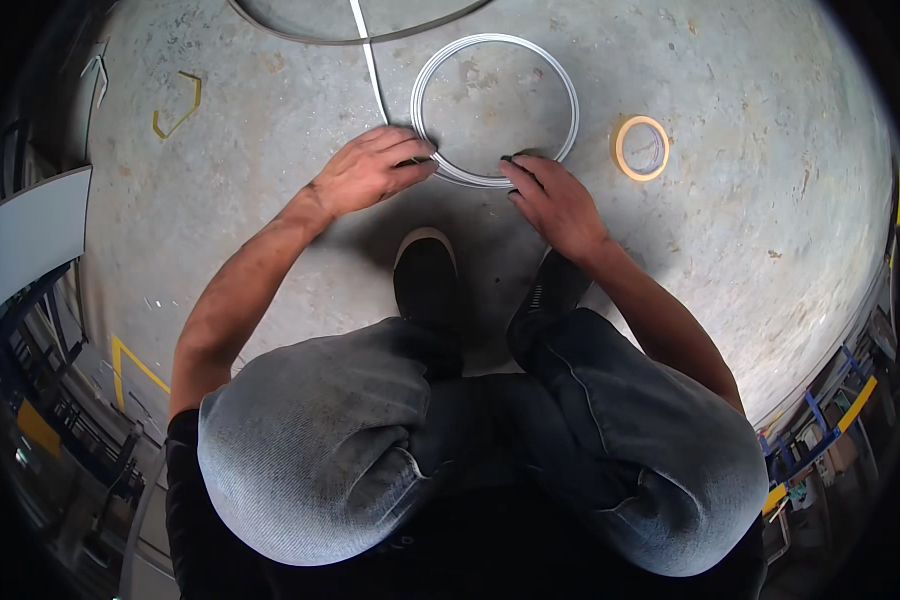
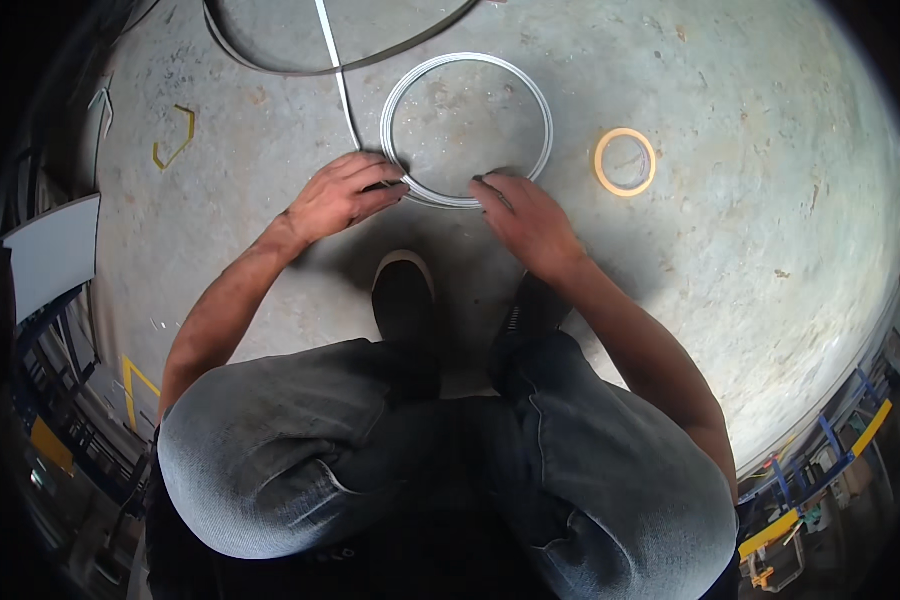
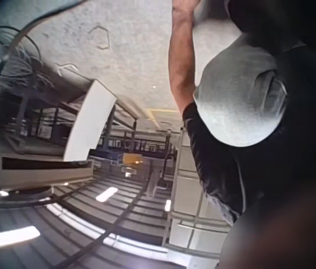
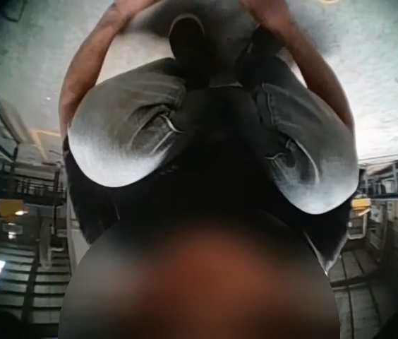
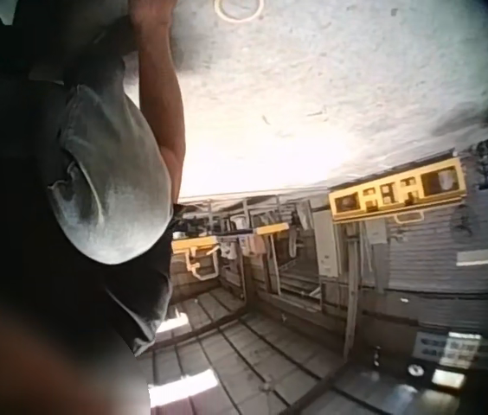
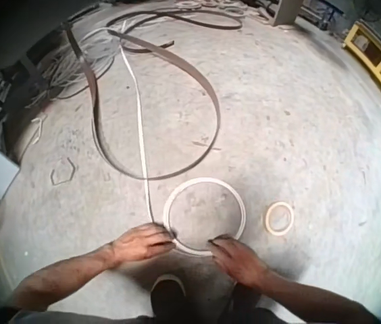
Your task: Apply tape to a circular mold and coil long white plastic strips on a factory floor.
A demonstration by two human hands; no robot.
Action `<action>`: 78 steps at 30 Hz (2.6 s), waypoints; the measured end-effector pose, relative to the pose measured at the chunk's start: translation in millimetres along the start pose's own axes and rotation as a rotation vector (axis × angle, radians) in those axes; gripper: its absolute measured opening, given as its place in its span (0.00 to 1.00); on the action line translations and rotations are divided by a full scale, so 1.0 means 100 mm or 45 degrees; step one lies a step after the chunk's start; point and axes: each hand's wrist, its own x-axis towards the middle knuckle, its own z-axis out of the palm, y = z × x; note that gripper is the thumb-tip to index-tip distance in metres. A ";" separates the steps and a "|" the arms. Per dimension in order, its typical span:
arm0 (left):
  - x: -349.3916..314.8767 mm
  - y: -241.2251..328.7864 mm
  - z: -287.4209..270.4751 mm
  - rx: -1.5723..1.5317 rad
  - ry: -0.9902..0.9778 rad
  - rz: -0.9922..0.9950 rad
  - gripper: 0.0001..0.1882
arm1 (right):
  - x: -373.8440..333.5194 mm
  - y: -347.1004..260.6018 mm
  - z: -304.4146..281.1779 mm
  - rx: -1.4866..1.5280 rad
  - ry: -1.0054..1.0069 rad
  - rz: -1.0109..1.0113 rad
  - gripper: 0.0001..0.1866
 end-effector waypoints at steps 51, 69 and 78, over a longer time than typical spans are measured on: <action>0.80 1.07 1.10 0.217 0.370 0.028 0.29 | 1.56 0.39 -0.21 -0.069 -0.173 -0.038 0.12; 0.20 0.40 0.60 0.306 0.060 -0.021 0.23 | 0.71 0.66 -0.43 0.113 0.296 0.321 0.16; 0.90 0.87 0.97 0.425 0.356 -0.144 0.23 | 1.90 0.48 -0.30 -0.064 -0.271 -0.167 0.15</action>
